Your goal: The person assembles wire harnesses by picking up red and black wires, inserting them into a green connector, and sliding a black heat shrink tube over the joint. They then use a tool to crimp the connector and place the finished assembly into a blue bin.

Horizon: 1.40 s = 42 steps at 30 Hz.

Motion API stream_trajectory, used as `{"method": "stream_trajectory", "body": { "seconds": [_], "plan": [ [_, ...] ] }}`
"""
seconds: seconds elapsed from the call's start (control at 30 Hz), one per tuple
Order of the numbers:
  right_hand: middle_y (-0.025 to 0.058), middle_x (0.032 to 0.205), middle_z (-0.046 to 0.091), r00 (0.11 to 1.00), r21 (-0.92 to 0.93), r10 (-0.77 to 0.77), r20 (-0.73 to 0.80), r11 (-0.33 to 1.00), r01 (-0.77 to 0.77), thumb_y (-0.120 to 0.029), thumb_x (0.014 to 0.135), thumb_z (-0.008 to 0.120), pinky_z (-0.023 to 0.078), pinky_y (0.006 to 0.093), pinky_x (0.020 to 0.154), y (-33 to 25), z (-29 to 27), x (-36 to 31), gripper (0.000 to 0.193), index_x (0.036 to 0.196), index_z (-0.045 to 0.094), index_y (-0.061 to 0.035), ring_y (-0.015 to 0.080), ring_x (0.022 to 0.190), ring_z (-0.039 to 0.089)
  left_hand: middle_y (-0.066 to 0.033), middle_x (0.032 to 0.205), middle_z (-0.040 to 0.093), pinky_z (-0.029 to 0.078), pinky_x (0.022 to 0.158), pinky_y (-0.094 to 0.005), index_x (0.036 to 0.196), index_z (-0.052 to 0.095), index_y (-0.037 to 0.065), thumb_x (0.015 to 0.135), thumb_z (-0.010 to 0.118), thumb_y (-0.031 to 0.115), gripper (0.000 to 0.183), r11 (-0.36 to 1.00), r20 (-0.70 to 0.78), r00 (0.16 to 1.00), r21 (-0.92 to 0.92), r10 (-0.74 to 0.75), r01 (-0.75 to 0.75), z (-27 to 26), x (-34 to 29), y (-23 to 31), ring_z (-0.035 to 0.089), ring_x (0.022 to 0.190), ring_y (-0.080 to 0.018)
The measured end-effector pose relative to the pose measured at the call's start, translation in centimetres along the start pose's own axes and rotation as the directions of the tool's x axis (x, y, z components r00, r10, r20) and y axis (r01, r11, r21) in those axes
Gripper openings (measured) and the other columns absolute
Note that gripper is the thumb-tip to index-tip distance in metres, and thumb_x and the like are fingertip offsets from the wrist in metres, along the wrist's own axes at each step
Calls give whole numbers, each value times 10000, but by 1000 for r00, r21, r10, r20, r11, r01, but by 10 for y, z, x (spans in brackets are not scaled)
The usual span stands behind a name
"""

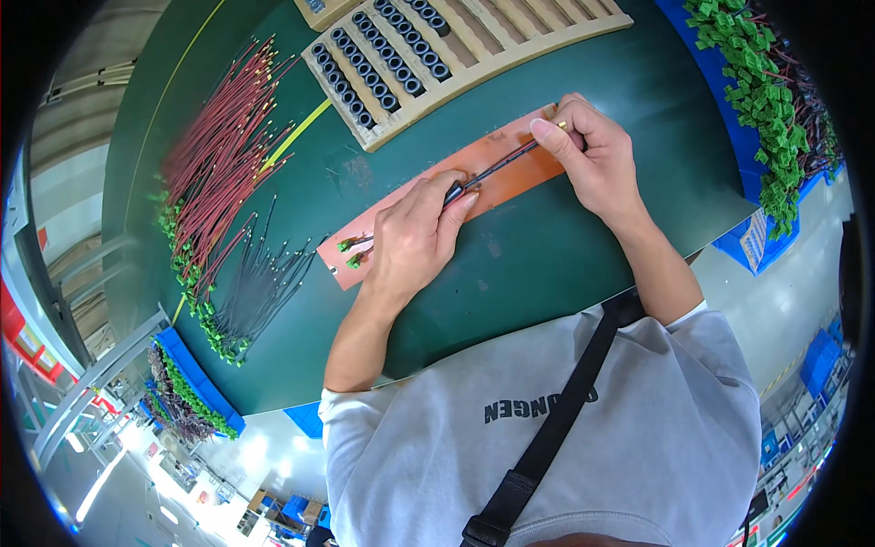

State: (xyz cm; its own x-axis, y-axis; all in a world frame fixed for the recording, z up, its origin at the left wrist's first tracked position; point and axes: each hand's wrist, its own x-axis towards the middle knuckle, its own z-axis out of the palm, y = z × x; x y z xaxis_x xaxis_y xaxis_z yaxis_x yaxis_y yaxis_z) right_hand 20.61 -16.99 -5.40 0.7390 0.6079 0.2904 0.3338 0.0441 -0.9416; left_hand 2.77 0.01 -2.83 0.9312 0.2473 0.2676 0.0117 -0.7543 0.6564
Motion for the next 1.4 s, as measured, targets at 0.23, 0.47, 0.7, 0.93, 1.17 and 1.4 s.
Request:
{"method": "stream_trajectory", "body": {
  "seconds": [0.23, 0.47, 0.7, 0.93, 1.17, 1.4],
  "plan": [
    [6, 650, 428, 997, 21, 50, 61, 998, -52, -185, 944, 786, 364, 309, 628, -1, 0, 2, 349, 719, 584, -12, 137, 668, 400, -140, 937, 717, 528, 682, -327, 1142, 700, -3, 911, 765, 111, 265, 983, 150, 988, -185, 46, -17, -9, -7, -7, 680, 766, -232],
    [-27, 759, 564, 988, 222, 147, 42, 963, -152, -186, 931, 807, 353, 242, 611, -9, 4, -2, 231, 823, 704, -10, 54, 675, 420, -74, 971, 684, 508, 704, -264, 1238, 681, 2, 963, 712, 72, 286, 856, 232, 958, -448, -166, 257, -21, -10, -11, 626, 799, -116],
    [0, 817, 650, 982, 365, 173, 78, 911, -189, -148, 1019, 689, 468, 221, 683, -31, 19, 2, 184, 926, 731, 6, 62, 740, 568, -41, 967, 669, 490, 685, -253, 1268, 660, 0, 965, 718, 72, 317, 790, 215, 958, -545, -192, 281, -12, -17, -20, 581, 760, -95],
    [37, 806, 680, 989, 243, 149, -22, 960, -139, -226, 1092, 574, 475, 223, 628, -42, 36, 2, 327, 930, 736, 9, 64, 678, 573, -94, 1021, 670, 522, 766, -303, 1284, 631, -4, 999, 675, 107, 309, 909, 127, 966, -332, -223, 254, -16, -11, 5, 624, 855, -149],
    [94, 892, 699, 927, 701, 353, 126, 630, -335, -356, 1118, 503, 473, 245, 634, -49, 50, 5, 408, 1011, 679, -3, 102, 711, 589, -11, 844, 559, 447, 699, -248, 1392, 594, 5, 1073, 570, 134, 344, 837, 29, 965, -491, -261, 242, -13, -13, -7, 509, 750, -88],
    [60, 782, 617, 952, 749, 259, 164, 595, -291, -370, 1115, 500, 436, 249, 649, -37, 48, 4, 409, 948, 643, -25, 113, 688, 500, -57, 893, 640, 501, 718, -288, 1418, 601, 12, 1062, 592, 117, 371, 907, 44, 989, -394, -144, 150, -12, -15, -9, 591, 770, -132]
  ]
}}
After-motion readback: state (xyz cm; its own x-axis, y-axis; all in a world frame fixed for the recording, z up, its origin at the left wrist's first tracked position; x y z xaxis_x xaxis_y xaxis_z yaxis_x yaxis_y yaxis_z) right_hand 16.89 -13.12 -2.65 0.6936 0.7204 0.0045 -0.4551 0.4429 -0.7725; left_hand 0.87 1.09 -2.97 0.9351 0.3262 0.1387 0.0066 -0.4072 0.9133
